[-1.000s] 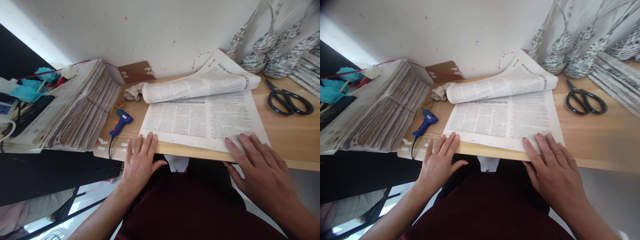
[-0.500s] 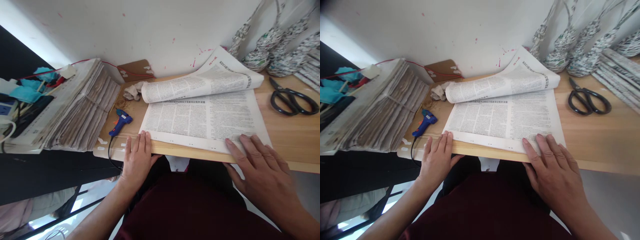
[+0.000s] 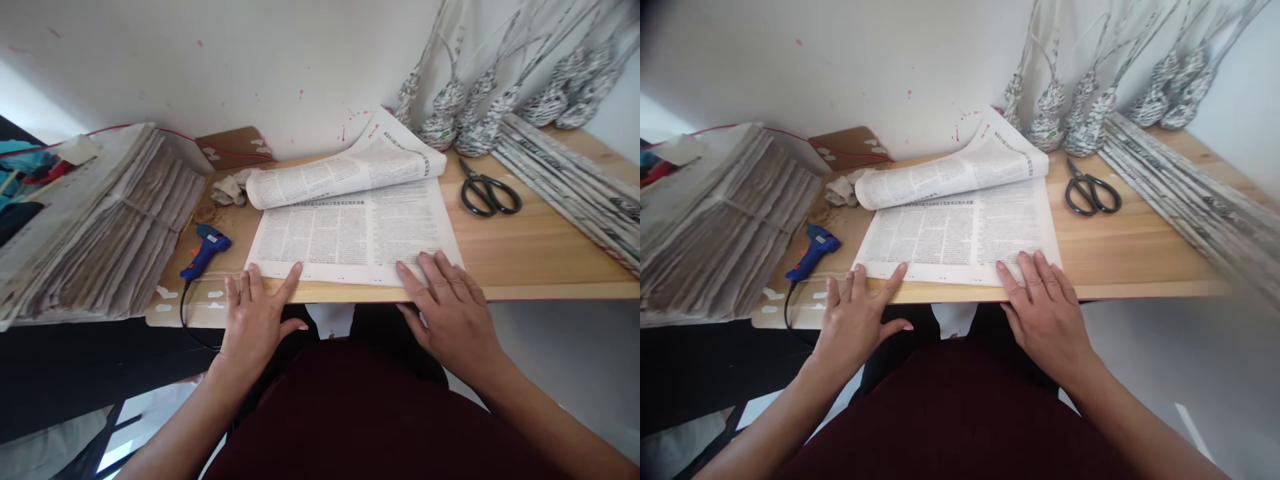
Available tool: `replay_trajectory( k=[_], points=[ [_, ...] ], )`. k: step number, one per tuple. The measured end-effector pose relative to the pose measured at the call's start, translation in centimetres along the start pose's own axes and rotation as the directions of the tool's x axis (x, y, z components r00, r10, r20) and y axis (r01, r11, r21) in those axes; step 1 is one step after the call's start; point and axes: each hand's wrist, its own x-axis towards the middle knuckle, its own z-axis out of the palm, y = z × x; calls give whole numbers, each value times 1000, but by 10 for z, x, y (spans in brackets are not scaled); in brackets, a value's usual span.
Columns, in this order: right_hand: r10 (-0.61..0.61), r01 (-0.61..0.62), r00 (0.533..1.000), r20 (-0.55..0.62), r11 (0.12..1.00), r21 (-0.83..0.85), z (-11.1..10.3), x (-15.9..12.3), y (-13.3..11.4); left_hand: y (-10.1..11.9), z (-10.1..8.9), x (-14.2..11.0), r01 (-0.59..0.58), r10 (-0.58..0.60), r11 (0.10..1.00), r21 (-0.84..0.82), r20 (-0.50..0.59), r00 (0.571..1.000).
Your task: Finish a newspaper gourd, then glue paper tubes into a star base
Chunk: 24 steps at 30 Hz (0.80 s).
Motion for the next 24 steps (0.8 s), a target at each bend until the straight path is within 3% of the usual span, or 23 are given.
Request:
replay_trajectory(
  k=[7, 11, 20, 24],
  points=[
    [11, -11, 1000, 12, 1000, -8, -4, -3, 0, 12, 14, 2, -83, 73, 991, -104, -88, 993],
    [26, -26, 999, 20, 1000, -16, -7, -8, 2, 12, 21, 3, -128, 120, 989, -74, -103, 987],
    [50, -50, 998, 31, 999, 0, -7, -13, 2, 20, 1, 8, -170, 168, 983, -65, -41, 985],
    [62, -63, 997, 50, 998, 16, -9, -14, 1, 27, -2, 10, -161, 158, 986, -48, -66, 985]
  ],
)
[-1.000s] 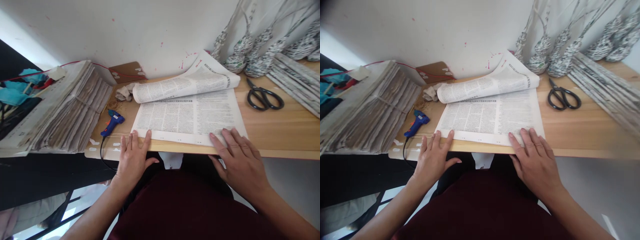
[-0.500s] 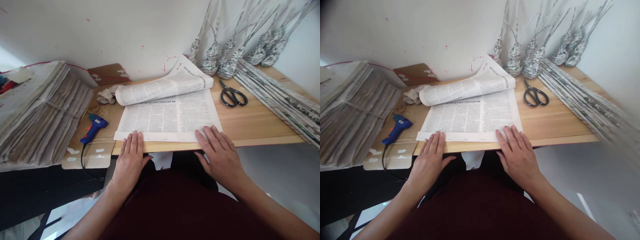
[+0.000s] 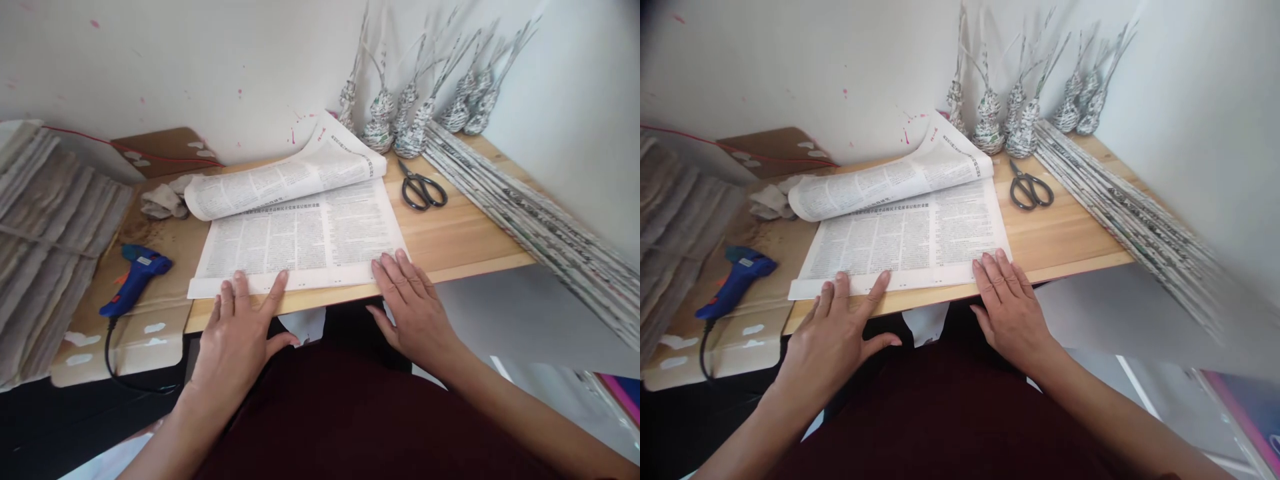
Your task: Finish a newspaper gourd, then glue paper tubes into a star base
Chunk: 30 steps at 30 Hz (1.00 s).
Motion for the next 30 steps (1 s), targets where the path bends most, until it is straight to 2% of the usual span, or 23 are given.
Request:
replay_trajectory(
  k=[5, 8, 15, 20, 22, 24, 27, 30],
  points=[
    [8, -8, 1000, -3, 1000, 7, -2, -7, 0, 5, 14, 4, -156, 149, 985, -71, -95, 984],
    [8, -8, 1000, -16, 1000, 17, -5, -13, 1, 7, 19, 6, -188, 176, 978, -92, -123, 977],
    [29, -20, 999, -38, 977, 213, -21, -13, 11, 20, 5, 12, -188, 185, 977, -105, -40, 982],
    [165, -133, 983, -77, 940, 313, -40, -3, 23, 26, -1, 15, -186, 186, 979, -85, -11, 983],
    [253, -227, 967, -26, 907, 355, -47, 1, 28, 27, -3, 16, -186, 187, 979, -81, 0, 982],
    [334, -335, 939, 79, 845, 417, -53, 7, 33, 28, -4, 16, -187, 188, 979, -81, 9, 982],
    [366, -437, 900, 238, 770, 465, -58, 21, 41, 28, -5, 16, -182, 184, 980, -85, 14, 983],
    [289, -383, 914, 286, 847, 368, -60, 40, 46, 29, -5, 16, -183, 184, 979, -86, 6, 983]
  ],
)
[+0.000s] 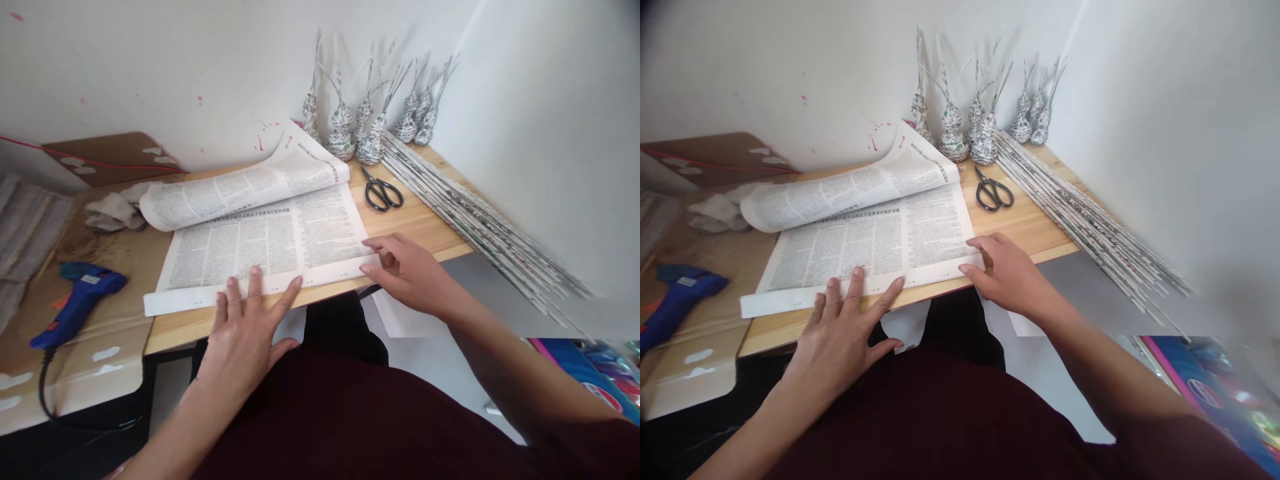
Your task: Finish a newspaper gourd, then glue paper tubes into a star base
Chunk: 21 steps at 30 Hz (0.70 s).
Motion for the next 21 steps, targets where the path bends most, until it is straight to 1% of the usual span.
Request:
replay_trajectory(
  k=[2, 4, 8, 12, 16, 19, 21],
  points=[
    [-72, 78, 996, 54, 990, -118, -2, 12, -5, 0, 0, 0, -2, 2, 1000, -1, -7, 1000],
    [-126, 148, 984, 124, 971, -189, -1, 23, -14, 1, 1, 0, 1, -1, 1000, -4, -2, 1000],
    [-184, 248, 948, 261, 940, -236, 9, 40, -38, 1, 4, -1, 26, -26, 1000, -7, 34, 999],
    [-227, 325, 910, 346, 910, -258, 25, 51, -67, 3, 6, -1, 68, -68, 998, 19, 42, 997],
    [-227, 328, 896, 382, 917, -225, 38, 60, -85, 6, 6, -1, 79, -80, 996, 36, 40, 996],
    [-191, 277, 892, 411, 947, -161, 41, 67, -89, 6, 4, -1, 69, -71, 996, 49, 45, 996],
    [-168, 248, 872, 460, 961, -119, 41, 72, -90, 7, 3, -1, 67, -70, 996, 56, 49, 996]
  ],
)
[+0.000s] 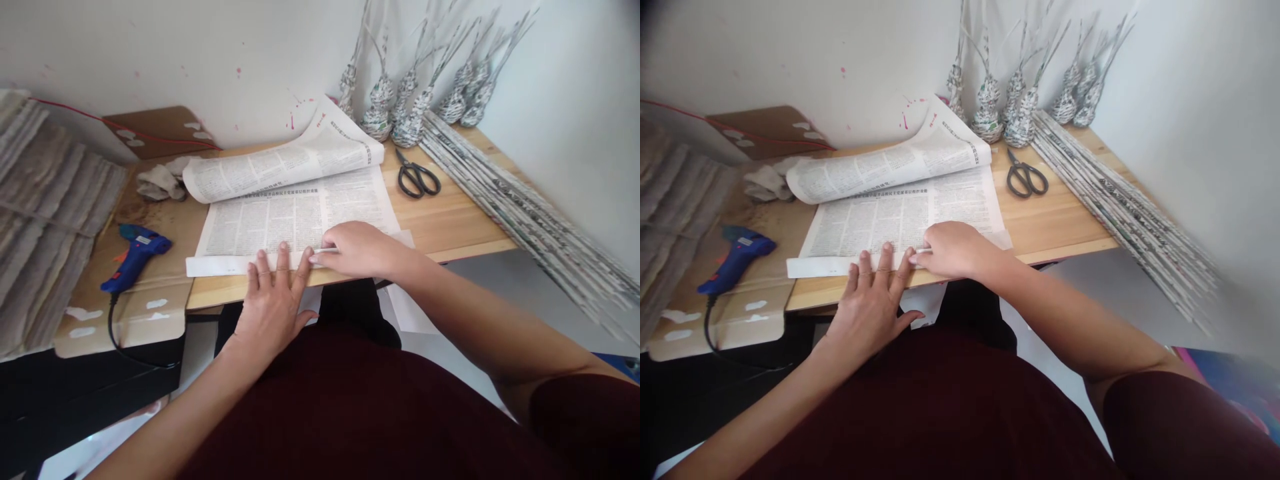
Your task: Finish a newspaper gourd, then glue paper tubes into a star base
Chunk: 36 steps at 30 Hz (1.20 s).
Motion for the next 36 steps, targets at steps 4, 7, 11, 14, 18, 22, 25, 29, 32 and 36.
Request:
replay_trajectory(
  k=[4, 7, 11, 14, 18, 22, 25, 29, 32, 36],
  points=[
    [-38, 38, 998, 50, 999, -3, -5, 8, -4, 1, 1, 0, 17, -17, 1000, -12, -1, 1000],
    [-73, 76, 996, 59, 996, -53, -6, 11, -7, 1, 2, 0, 24, -24, 999, -22, -3, 1000],
    [-81, 86, 994, 70, 993, -76, -4, 11, -3, -1, 3, 0, 8, -8, 1000, -19, 11, 1000],
    [-67, 74, 995, 74, 993, -92, -6, 6, 4, -2, 0, 1, -1, 1, 1000, -19, 17, 1000],
    [-18, 22, 999, 48, 995, -96, -9, -6, 17, 0, -3, 2, 7, -7, 999, -32, 10, 1000],
    [38, -35, 999, 30, 995, -89, -10, -18, 31, 1, -6, 2, 5, -5, 998, -55, -3, 1000],
    [61, -59, 998, 25, 995, -77, -12, -27, 42, 1, -6, 2, 9, -9, 998, -56, -6, 1000],
    [121, -119, 992, 35, 991, -68, -15, -38, 56, 0, -4, 1, 4, -5, 998, -59, -24, 1000],
    [176, -174, 984, 27, 982, -71, -18, -46, 65, -1, -3, 1, -4, 0, 997, -80, -47, 999],
    [214, -213, 977, -5, 975, -69, -19, -57, 75, -4, 1, 1, -35, 28, 994, -102, -62, 998]
  ],
)
